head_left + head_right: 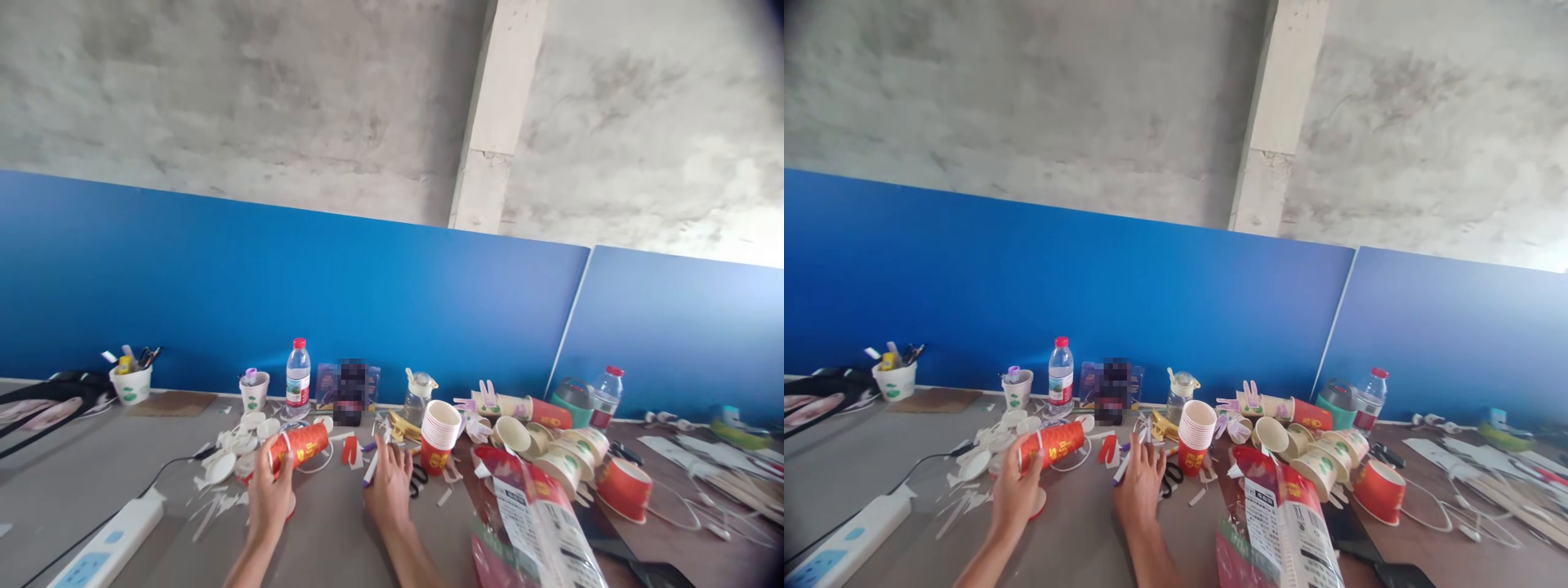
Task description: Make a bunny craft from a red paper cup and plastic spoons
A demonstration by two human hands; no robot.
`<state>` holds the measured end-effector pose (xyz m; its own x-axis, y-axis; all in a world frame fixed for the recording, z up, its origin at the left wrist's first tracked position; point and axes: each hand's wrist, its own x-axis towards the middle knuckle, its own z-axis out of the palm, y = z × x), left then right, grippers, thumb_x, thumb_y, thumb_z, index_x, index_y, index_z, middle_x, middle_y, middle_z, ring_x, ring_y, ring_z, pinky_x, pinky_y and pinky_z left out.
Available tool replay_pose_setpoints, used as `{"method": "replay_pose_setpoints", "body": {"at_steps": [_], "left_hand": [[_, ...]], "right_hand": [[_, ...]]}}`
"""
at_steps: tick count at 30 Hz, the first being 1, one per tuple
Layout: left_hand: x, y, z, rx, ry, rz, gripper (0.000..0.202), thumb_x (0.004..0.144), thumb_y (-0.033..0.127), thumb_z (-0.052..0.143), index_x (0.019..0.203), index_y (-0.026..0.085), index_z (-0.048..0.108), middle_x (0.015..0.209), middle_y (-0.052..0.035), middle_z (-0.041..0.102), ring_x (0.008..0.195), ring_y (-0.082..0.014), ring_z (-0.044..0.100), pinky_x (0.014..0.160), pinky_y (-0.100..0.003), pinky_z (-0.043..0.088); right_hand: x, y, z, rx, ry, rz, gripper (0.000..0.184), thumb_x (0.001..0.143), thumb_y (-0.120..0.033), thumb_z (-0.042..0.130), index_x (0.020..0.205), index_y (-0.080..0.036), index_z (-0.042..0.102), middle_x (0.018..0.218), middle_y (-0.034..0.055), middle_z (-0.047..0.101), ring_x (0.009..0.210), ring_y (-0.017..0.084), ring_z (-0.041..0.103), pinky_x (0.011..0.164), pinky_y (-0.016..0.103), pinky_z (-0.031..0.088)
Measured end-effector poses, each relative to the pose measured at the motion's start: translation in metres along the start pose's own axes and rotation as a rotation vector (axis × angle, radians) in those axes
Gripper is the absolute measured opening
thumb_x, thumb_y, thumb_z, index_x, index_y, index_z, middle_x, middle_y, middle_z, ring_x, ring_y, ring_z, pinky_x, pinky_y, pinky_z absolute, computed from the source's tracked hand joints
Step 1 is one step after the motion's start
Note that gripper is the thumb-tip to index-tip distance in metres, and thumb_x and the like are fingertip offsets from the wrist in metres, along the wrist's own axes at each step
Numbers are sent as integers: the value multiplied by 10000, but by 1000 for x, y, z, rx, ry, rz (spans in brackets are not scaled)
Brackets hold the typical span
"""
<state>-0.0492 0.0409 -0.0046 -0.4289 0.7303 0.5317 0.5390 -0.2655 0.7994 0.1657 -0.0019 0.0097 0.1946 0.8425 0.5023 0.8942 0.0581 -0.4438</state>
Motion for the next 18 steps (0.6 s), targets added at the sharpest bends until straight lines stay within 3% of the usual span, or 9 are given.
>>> {"method": "replay_pose_setpoints", "body": {"at_steps": [4,7,14,18], "left_hand": [[-5,-7,9,78,-142,99,505,883,412,412,1275,137,570,1207,-201,713,1162,-364,671,976,-501,534],[-7,-10,11,153,-169,150,505,890,377,396,1293,125,565,1153,-199,733,1131,-363,679,990,-504,517],[-8,-4,8,286,-149,88,477,920,336,395,1331,128,516,1276,-215,700,1207,-374,645,1090,-560,423],[-8,3,7,303,-127,37,524,939,366,372,1361,73,477,1351,-270,641,1252,-411,611,1087,-572,419]], "right_hand": [[-4,-7,-2,-25,-158,11,718,671,-67,561,1381,-169,567,1269,165,707,1270,346,577,1178,575,173],[-5,-8,0,-44,-224,8,682,660,-70,576,1334,-172,607,1211,168,733,1255,348,590,1183,579,138],[-5,-6,0,-19,-191,-15,685,658,-69,573,1328,-206,599,1171,154,745,1215,334,621,1183,583,126],[-5,-6,1,93,-140,-125,703,680,-61,548,1369,-196,558,1149,130,754,1176,300,645,1189,584,144]]}}
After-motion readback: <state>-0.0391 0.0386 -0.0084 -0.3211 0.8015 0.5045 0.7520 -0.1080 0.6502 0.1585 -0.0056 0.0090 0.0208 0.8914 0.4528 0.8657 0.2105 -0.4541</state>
